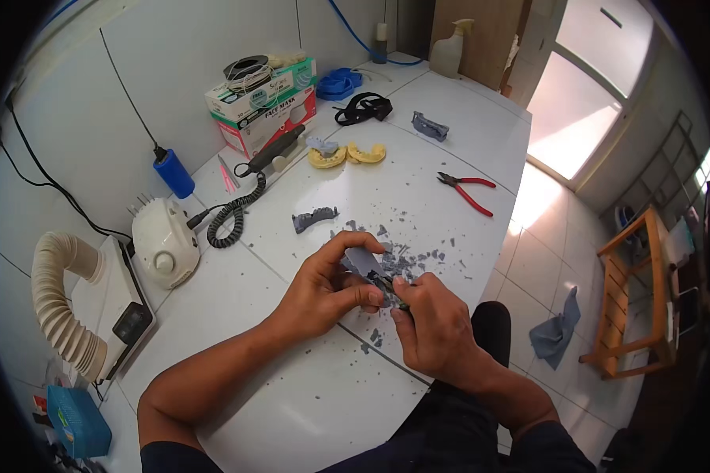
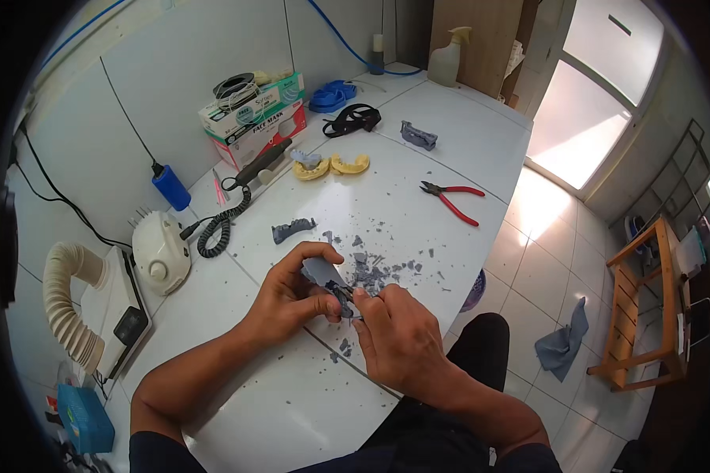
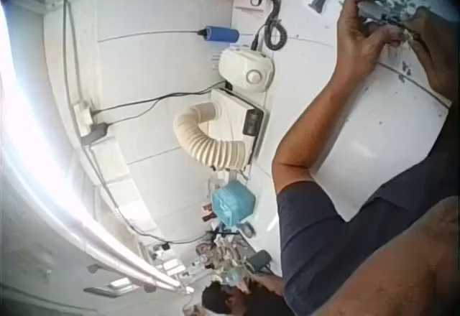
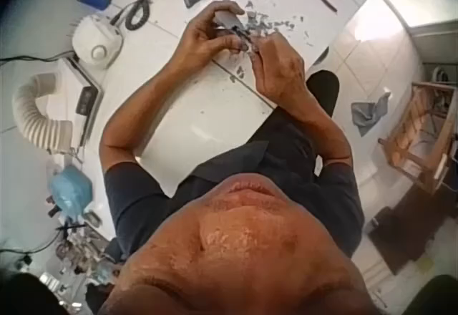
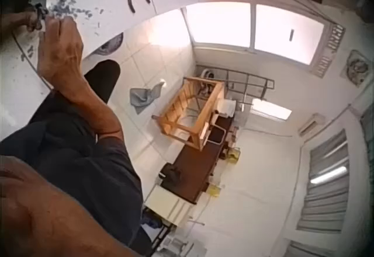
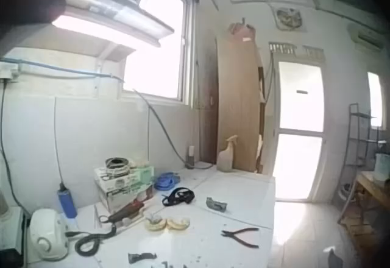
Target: Trimming excess material from a grey plastic dental model using pliers.
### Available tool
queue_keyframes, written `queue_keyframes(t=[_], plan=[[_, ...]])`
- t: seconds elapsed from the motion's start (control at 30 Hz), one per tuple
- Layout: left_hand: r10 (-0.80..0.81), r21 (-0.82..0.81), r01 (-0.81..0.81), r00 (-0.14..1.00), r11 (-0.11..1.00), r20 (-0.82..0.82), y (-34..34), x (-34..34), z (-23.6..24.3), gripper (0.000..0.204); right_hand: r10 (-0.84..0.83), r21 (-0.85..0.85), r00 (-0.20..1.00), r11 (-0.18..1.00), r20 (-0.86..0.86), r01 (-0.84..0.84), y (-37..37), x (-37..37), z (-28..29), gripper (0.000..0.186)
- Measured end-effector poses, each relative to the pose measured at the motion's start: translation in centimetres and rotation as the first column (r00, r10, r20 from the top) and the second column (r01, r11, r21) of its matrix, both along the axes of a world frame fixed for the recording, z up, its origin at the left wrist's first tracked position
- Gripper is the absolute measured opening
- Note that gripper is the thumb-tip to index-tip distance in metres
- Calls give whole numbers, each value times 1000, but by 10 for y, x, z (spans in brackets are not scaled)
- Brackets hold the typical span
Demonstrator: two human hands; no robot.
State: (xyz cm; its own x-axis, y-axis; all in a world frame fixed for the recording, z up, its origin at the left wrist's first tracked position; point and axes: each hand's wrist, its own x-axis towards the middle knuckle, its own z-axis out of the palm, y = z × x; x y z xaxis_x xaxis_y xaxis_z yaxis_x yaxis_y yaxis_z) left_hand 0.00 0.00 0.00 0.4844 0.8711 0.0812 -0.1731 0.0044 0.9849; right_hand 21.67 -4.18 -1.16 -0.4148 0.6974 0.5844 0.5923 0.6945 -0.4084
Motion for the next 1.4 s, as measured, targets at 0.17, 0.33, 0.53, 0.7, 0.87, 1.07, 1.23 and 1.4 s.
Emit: queue_keyframes(t=[0.17, 0.33, 0.53, 0.7, 0.87, 1.07, 1.23, 1.4], plan=[[73, -17, -73, 997, 997, 1, -5, 4, 2, 47, -40, -25, 998, 999, 47, 41, -4, -3, 3, 37], [163, 19, -163, 987, 986, -7, -9, 8, -3, 43, -63, -63, 997, 996, 48, 66, -6, -8, 7, 37], [249, 123, -239, 966, 963, -75, -10, 12, -1, 42, -82, -119, 994, 989, 67, 90, -7, -13, 12, 36], [239, 55, -235, 967, 970, -88, -8, 8, -4, 45, -104, -226, 994, 968, 18, 105, -7, -17, 13, 33], [130, -22, -129, 990, 991, 51, -5, 8, -2, 61, -26, -229, 997, 973, -75, 9, 2, 2, 19, 32], [87, -15, -87, 996, 996, 4, -7, 7, 2, 74, -4, -164, 1000, 986, -13, 2, 3, 6, 23, 33], [71, 5, -71, 997, 997, -7, -6, 6, 0, 71, -9, -79, 998, 997, 59, 14, 6, 3, 25, 36], [65, 40, -64, 998, 997, -21, -4, 6, -4, 64, -46, -42, 992, 998, 118, 51, 3, 4, 25, 36]])
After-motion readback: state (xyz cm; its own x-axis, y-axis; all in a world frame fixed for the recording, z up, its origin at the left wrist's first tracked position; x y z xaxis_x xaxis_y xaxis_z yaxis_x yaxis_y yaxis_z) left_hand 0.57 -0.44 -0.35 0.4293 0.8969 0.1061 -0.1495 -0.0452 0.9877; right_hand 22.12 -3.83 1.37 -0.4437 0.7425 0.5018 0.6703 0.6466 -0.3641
